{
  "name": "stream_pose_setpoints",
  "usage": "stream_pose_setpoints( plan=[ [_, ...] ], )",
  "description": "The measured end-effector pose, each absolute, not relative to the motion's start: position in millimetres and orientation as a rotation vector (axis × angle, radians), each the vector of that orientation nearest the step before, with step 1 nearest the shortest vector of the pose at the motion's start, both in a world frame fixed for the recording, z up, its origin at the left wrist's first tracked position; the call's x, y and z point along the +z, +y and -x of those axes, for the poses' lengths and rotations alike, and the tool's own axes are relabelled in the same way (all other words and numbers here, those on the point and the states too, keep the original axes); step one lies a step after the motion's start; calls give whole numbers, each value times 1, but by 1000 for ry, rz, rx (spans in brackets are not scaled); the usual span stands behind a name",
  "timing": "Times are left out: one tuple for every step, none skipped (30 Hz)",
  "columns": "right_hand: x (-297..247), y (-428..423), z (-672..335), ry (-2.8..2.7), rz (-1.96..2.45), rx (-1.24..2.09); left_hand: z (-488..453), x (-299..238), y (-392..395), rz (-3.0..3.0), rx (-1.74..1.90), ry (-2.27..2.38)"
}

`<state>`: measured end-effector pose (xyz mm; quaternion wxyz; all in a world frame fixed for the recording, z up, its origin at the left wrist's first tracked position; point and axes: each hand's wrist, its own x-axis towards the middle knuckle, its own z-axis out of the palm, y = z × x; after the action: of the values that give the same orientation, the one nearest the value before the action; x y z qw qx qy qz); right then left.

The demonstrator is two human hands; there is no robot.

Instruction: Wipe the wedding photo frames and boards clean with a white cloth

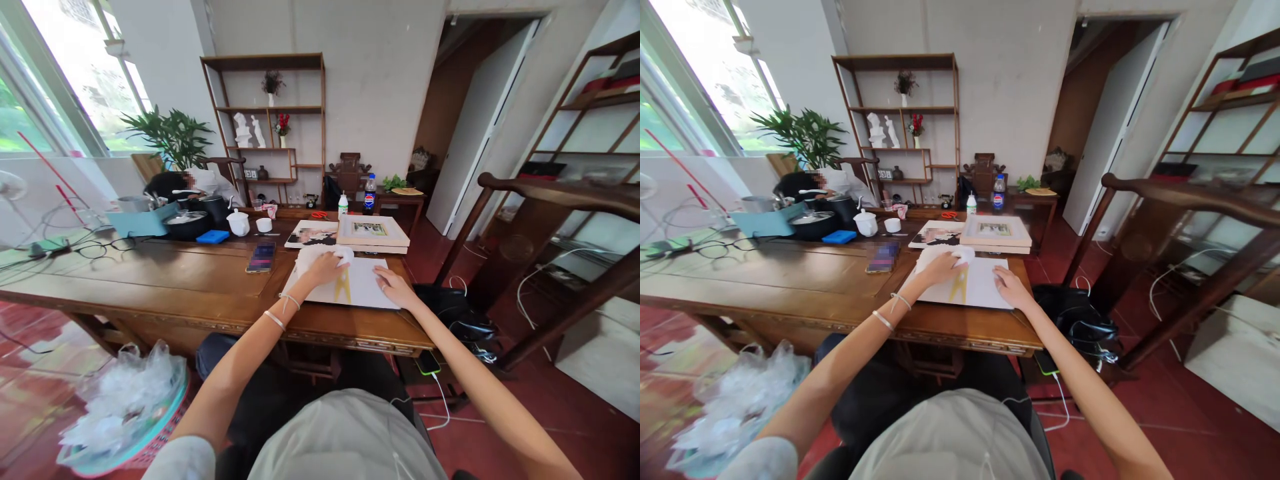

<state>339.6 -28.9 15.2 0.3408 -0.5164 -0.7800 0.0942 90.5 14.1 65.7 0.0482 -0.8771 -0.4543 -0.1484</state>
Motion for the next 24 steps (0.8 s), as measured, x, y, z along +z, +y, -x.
stream_pose_setpoints(
  plan=[
    [15,-29,-339,-2028,1348,241,-92,64,12,2679,-434,-1344],
    [15,-29,-339,-2025,1352,237,-95,62,9,2685,-409,-1298],
    [16,-29,-339,-2022,1356,234,-99,61,6,2694,-381,-1254],
    [16,-29,-339,-2021,1358,232,-102,60,3,2703,-359,-1221],
    [16,-29,-339,-2023,1358,232,-106,59,-2,2709,-336,-1199],
    [16,-29,-339,-2030,1358,231,-109,59,-8,2707,-318,-1185],
    [16,-29,-339,-2038,1357,230,-111,59,-16,2696,-307,-1179],
    [16,-29,-339,-2044,1356,228,-113,59,-25,2682,-297,-1173],
    [16,-30,-339,-2045,1354,226,-113,59,-37,2670,-284,-1157],
    [16,-30,-339,-2040,1351,224,-113,60,-49,2660,-270,-1136],
    [16,-30,-339,-2032,1347,223,-112,60,-63,2655,-257,-1109],
    [16,-30,-339,-2024,1341,223,-110,60,-77,2654,-246,-1081],
    [15,-30,-339,-2018,1335,224,-108,60,-90,2655,-238,-1053],
    [15,-30,-339,-2017,1330,224,-106,59,-101,2654,-238,-1027],
    [15,-30,-339,-2020,1327,223,-104,59,-109,2652,-245,-1010],
    [15,-29,-339,-2025,1326,220,-102,58,-114,2651,-252,-997],
    [15,-29,-339,-2030,1326,216,-102,58,-115,2653,-260,-992],
    [15,-29,-339,-2033,1326,210,-102,58,-112,2655,-270,-997],
    [15,-29,-340,-2034,1327,204,-103,58,-106,2657,-281,-1007],
    [15,-29,-340,-2035,1326,198,-106,58,-97,2659,-290,-1020],
    [15,-29,-340,-2039,1325,193,-109,58,-87,2662,-298,-1036],
    [15,-29,-340,-2045,1327,189,-113,59,-75,2662,-303,-1057],
    [16,-30,-340,-2053,1332,186,-118,59,-63,2660,-308,-1081],
    [16,-30,-340,-2060,1341,183,-122,60,-52,2653,-313,-1107]
  ],
)
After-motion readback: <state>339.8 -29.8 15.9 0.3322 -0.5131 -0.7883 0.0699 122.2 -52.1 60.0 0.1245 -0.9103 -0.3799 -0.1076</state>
